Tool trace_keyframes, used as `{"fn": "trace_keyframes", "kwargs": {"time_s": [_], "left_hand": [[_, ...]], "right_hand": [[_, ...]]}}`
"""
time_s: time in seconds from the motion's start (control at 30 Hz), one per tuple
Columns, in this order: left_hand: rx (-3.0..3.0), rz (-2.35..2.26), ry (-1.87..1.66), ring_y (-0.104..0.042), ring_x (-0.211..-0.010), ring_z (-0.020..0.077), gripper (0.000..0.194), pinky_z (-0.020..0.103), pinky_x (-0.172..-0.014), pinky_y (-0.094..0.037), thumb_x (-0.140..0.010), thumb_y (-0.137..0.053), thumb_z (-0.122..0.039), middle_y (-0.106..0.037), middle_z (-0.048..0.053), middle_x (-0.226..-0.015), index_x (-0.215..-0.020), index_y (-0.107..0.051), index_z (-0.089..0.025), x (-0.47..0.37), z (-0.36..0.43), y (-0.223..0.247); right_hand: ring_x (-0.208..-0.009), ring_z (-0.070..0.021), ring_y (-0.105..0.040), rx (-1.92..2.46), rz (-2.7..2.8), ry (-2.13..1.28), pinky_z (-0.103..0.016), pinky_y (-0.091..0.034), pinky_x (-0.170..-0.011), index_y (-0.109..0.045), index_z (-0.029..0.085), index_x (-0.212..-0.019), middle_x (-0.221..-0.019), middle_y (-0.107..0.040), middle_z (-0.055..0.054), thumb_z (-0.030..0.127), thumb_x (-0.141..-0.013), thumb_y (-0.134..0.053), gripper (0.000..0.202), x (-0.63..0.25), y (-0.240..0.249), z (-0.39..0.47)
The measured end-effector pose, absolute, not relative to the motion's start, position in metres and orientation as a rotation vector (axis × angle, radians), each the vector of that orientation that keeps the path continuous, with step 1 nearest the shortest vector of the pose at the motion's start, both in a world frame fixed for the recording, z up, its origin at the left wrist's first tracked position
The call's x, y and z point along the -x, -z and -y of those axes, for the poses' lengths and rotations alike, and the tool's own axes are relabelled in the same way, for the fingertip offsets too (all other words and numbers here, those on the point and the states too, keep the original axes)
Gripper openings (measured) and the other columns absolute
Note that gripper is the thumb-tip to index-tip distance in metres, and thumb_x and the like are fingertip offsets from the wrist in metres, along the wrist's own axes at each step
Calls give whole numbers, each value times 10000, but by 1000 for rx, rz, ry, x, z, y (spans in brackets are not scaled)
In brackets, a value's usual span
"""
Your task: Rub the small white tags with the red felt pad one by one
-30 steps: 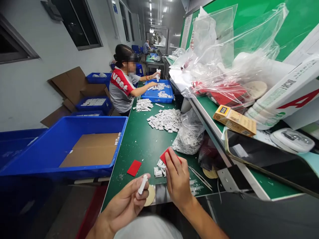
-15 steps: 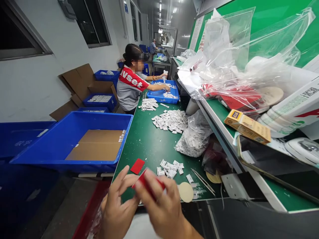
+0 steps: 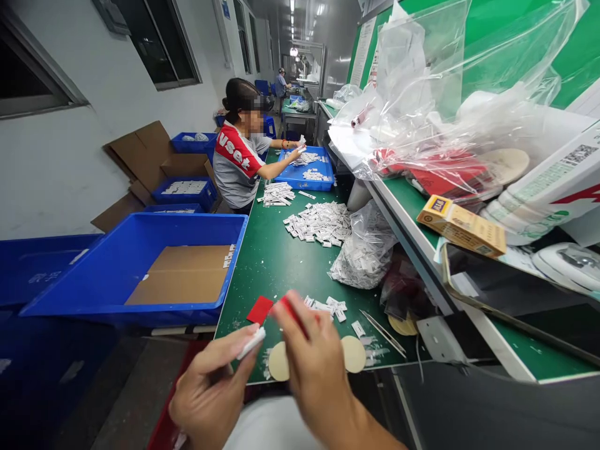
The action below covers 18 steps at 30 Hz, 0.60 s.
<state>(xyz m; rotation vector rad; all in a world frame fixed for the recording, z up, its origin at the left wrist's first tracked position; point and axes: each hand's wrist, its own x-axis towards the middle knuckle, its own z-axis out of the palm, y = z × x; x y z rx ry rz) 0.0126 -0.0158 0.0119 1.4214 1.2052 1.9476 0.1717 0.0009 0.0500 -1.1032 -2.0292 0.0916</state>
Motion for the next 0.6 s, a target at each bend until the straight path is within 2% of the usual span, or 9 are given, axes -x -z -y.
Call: {"fn": "trace_keyframes", "kwargs": {"time_s": [0.1,0.17,0.23,0.3,0.37,0.43,0.5,0.53,0.6], "left_hand": [[-1024,-1067,-1802,-782,-863,190,230,312,-827,-630,-755,-843,-114,-809,-8,-890,-831,-673,-250,-11,10,-20],[-720,-943,-1599,-756,-745,157,292,247,-718,-620,-705,-904,-223,-767,-14,-778,-772,-620,-225,-10,6,-25],[-455,-830,-1419,-731,-695,136,358,204,-658,-597,-665,-935,-276,-732,-23,-730,-782,-601,-220,-9,3,-30],[-311,-767,-1322,-723,-715,126,372,193,-681,-588,-654,-945,-278,-733,-17,-748,-829,-622,-224,-9,2,-32],[-291,-719,-1284,-700,-694,108,372,188,-689,-576,-637,-957,-265,-731,-18,-750,-847,-652,-223,-10,2,-31],[-328,-698,-1286,-672,-644,97,356,183,-651,-556,-625,-964,-274,-713,-25,-712,-834,-682,-216,-9,3,-30],[-367,-705,-1289,-663,-621,101,328,183,-615,-542,-627,-962,-300,-701,-24,-681,-806,-703,-209,-8,4,-28],[-370,-715,-1282,-663,-622,103,321,185,-614,-541,-626,-962,-306,-703,-21,-679,-797,-709,-209,-8,5,-28],[-343,-732,-1261,-657,-612,96,328,179,-612,-536,-602,-974,-289,-707,-23,-677,-787,-714,-211,-7,4,-29]], "right_hand": [[-1091,-280,-649,1083,2001,-55,-436,-581,-891,-395,305,-1586,-1470,-613,-136,97,-1013,-461,613,-171,-52,-2],[-1119,-290,-630,993,2042,-15,-449,-570,-917,-431,319,-1567,-1498,-591,-121,119,-1012,-476,592,-171,-52,-3],[-1126,-289,-623,1081,2017,-21,-447,-567,-918,-469,292,-1546,-1504,-583,-130,98,-1007,-471,573,-172,-51,-4],[-1198,-292,-603,1110,1966,-62,-458,-553,-951,-405,242,-1581,-1533,-544,-160,75,-1006,-444,600,-175,-52,-5],[-1257,-291,-591,939,2037,-41,-459,-537,-978,-365,232,-1598,-1525,-557,-157,98,-1016,-427,600,-179,-54,-7],[-1206,-275,-639,903,2102,-15,-435,-548,-931,-453,244,-1548,-1446,-641,-141,101,-1022,-415,546,-183,-56,-10],[-1129,-257,-690,1045,2044,-44,-414,-557,-871,-531,238,-1478,-1378,-696,-139,63,-1015,-415,508,-185,-56,-11],[-1116,-254,-702,1091,1997,-73,-418,-557,-867,-530,233,-1471,-1381,-693,-143,49,-1011,-421,507,-186,-56,-11],[-1154,-251,-707,904,2035,-64,-438,-537,-939,-465,200,-1517,-1363,-708,-147,54,-1013,-429,526,-186,-55,-9]]}}
